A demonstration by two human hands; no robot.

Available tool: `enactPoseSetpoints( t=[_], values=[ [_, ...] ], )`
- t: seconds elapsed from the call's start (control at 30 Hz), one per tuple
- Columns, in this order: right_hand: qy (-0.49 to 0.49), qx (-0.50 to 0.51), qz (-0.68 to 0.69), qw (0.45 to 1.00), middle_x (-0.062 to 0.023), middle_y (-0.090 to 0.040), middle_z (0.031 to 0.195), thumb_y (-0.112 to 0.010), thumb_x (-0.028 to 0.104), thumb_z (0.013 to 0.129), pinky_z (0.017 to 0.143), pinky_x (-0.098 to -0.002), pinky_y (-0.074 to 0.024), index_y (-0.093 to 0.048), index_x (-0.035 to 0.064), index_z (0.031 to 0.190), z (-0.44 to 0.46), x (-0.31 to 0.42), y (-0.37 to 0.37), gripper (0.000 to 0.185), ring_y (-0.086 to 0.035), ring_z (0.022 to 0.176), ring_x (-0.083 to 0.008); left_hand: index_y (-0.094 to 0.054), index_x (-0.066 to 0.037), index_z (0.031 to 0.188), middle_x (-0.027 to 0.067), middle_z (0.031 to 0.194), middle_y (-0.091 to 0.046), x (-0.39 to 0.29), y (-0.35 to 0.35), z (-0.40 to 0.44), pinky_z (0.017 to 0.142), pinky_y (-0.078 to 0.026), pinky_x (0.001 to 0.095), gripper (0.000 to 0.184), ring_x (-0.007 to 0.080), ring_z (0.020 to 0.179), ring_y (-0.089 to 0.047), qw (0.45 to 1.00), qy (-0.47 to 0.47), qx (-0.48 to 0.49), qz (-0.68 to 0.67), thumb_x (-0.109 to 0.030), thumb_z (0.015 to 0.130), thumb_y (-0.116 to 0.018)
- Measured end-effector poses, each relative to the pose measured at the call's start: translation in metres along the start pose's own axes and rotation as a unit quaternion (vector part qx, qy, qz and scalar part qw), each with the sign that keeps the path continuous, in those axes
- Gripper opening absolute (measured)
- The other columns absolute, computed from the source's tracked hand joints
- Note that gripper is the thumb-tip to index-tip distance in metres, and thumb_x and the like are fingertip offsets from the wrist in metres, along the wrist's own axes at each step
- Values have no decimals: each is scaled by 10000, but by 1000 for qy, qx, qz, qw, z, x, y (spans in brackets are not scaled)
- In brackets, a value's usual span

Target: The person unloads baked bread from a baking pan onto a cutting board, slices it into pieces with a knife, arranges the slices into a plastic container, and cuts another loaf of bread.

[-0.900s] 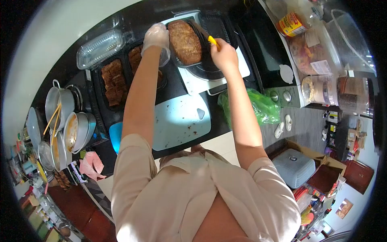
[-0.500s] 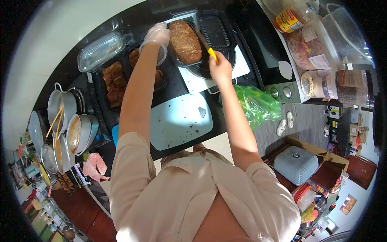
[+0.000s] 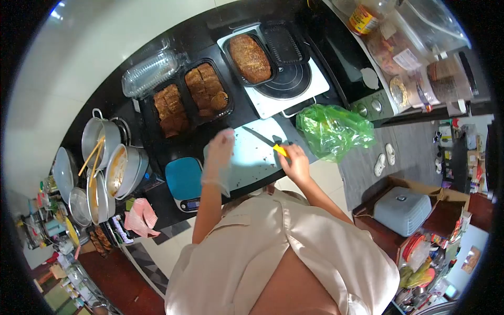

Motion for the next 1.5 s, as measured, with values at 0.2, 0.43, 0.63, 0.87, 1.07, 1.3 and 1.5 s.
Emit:
enactPoseSetpoints(
  t=[0.2,0.43,0.63,0.87,1.07,1.3,1.5],
  values=[
    [-25,-34,-86,995,-123,-580,940,-700,117,734,775,-428,-439,-671,52,980,-2,0,-20,256,-555,914,-312,-670,-64,1064,136,880,-638,-31,-12,-45,732,-510,397,212,310,793,-635,874,-412,-76,247,-184,891,-641],
    [-98,-169,-86,977,-123,-576,1045,-694,115,793,859,-435,-404,-660,77,1113,-57,69,6,325,-524,1030,-320,-695,-94,885,142,1013,-611,-14,-24,-56,890,-481,427,172,338,989,-589,834,-324,45,444,-233,872,-595],
    [-156,-187,-54,968,-124,-591,1031,-678,87,799,855,-438,-431,-673,81,1062,-145,84,16,263,-547,1009,-323,-566,-1,1268,187,1150,-630,-14,-4,-49,937,-489,407,432,368,1091,-605,873,-306,1,381,-244,911,-570],
    [-336,-312,46,887,-138,-693,884,-644,136,865,761,-406,-518,-715,55,955,-310,3,68,141,-650,814,-303,-612,-54,1200,22,905,-579,-16,-104,-54,647,-442,262,321,100,742,-501,886,-12,301,-352,-266,960,-603],
    [-509,-351,88,781,-142,-707,943,-628,254,911,789,-354,-530,-715,64,1002,-555,-49,133,228,-675,869,-261,-578,-27,1161,13,817,-511,-80,-337,-289,558,-393,257,265,109,661,-442,688,83,584,-423,-226,988,-550],
    [-563,-637,247,466,-57,-669,857,-527,297,984,710,-283,-520,-668,39,1114,-887,-6,174,322,-622,772,-134,-611,-51,1107,17,819,-538,-49,-531,-573,561,-418,281,231,130,656,-453,570,196,731,-318,-240,986,-553],
    [-553,-740,174,342,-45,-659,841,-507,305,1003,667,-244,-493,-662,31,1103,-1036,39,266,330,-611,731,-115,-623,-69,1093,32,871,-592,-4,-633,-707,582,-442,289,220,139,686,-506,529,243,779,-233,-248,990,-547]
  ],
)
Point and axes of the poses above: each hand's wrist, its own z-axis towards the middle knuckle, its own y-axis out of the back of the hand, x = y × z, the point moved 9 cm from there along z, towards the middle knuckle
